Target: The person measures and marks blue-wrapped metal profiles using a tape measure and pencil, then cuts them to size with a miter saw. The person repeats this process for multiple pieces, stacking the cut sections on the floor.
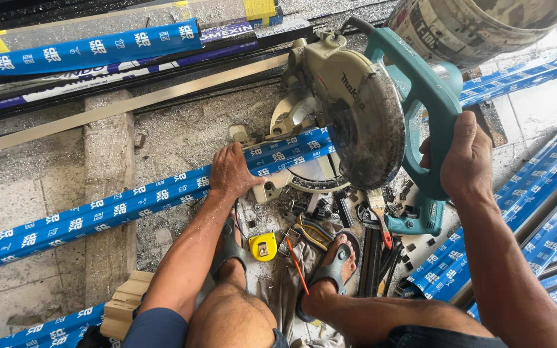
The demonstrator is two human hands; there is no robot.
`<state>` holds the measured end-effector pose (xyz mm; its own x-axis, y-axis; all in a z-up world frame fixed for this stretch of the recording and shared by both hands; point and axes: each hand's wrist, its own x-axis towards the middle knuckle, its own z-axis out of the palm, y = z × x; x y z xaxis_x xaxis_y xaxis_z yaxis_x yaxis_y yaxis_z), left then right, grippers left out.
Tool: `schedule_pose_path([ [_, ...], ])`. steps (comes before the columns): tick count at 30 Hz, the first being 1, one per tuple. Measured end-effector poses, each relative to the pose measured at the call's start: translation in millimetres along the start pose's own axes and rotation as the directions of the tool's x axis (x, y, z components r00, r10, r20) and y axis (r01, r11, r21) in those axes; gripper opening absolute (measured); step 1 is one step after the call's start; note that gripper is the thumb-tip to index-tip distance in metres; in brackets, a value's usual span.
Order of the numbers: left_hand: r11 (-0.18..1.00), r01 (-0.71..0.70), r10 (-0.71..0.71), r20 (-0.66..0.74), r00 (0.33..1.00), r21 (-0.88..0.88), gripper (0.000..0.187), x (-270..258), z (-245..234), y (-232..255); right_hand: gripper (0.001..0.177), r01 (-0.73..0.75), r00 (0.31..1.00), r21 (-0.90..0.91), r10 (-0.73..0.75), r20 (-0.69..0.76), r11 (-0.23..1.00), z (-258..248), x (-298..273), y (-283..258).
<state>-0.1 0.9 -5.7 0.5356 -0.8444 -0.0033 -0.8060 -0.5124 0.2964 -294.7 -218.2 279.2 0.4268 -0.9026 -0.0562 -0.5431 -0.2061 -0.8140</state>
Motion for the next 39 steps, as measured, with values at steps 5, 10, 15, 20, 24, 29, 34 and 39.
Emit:
schedule_pose_path([
  [5, 1.000, 0.000, 0.000, -0.004, 1.000, 0.007, 0.107, 0.5, 1.3, -0.6, 0.067, -0.012, 1.000, -0.020, 0.012, -0.010, 1.000, -0.1, -0.7, -0.4],
  [10, 1.000, -0.004, 0.004, -0.003, 1.000, -0.009, 0.106, 0.1, 0.9, -0.8, 0.070, -0.020, 1.000, -0.048, 0.019, -0.019, 0.999, -0.5, -1.9, -2.0],
  [15, 1.000, -0.011, 0.011, -0.018, 1.000, 0.004, 0.108, 0.1, 2.5, -1.2, 0.072, -0.011, 1.000, -0.027, 0.011, -0.016, 1.000, -0.4, -0.8, 3.6],
  [20, 1.000, -0.012, 0.012, -0.014, 1.000, 0.002, 0.108, -0.3, 4.5, -2.3, 0.072, -0.008, 1.000, -0.043, 0.007, -0.030, 0.999, 0.4, -0.9, 4.4],
  [24, 1.000, 0.002, -0.002, -0.005, 1.000, 0.008, 0.108, -0.2, -0.9, 0.6, 0.069, -0.015, 1.000, -0.015, 0.015, -0.021, 1.000, 0.6, -1.4, 4.0],
  [29, 1.000, 0.002, -0.002, 0.025, 1.000, -0.003, 0.111, -0.6, -16.6, 4.4, 0.070, -0.032, 0.999, -0.030, 0.031, -0.039, 0.999, 1.9, -0.2, 6.4],
  [34, 0.998, 0.036, -0.034, 0.043, 0.998, -0.042, 0.106, -2.2, -32.9, 10.4, 0.059, 0.066, 0.995, 0.044, -0.063, -0.075, 0.997, 3.1, 4.6, 22.0],
  [39, 0.997, 0.036, -0.035, 0.014, 0.999, -0.070, 0.109, -2.2, -24.9, 8.5, 0.057, 0.049, 0.996, 0.021, -0.047, -0.082, 0.999, 0.1, -3.0, 5.2],
])
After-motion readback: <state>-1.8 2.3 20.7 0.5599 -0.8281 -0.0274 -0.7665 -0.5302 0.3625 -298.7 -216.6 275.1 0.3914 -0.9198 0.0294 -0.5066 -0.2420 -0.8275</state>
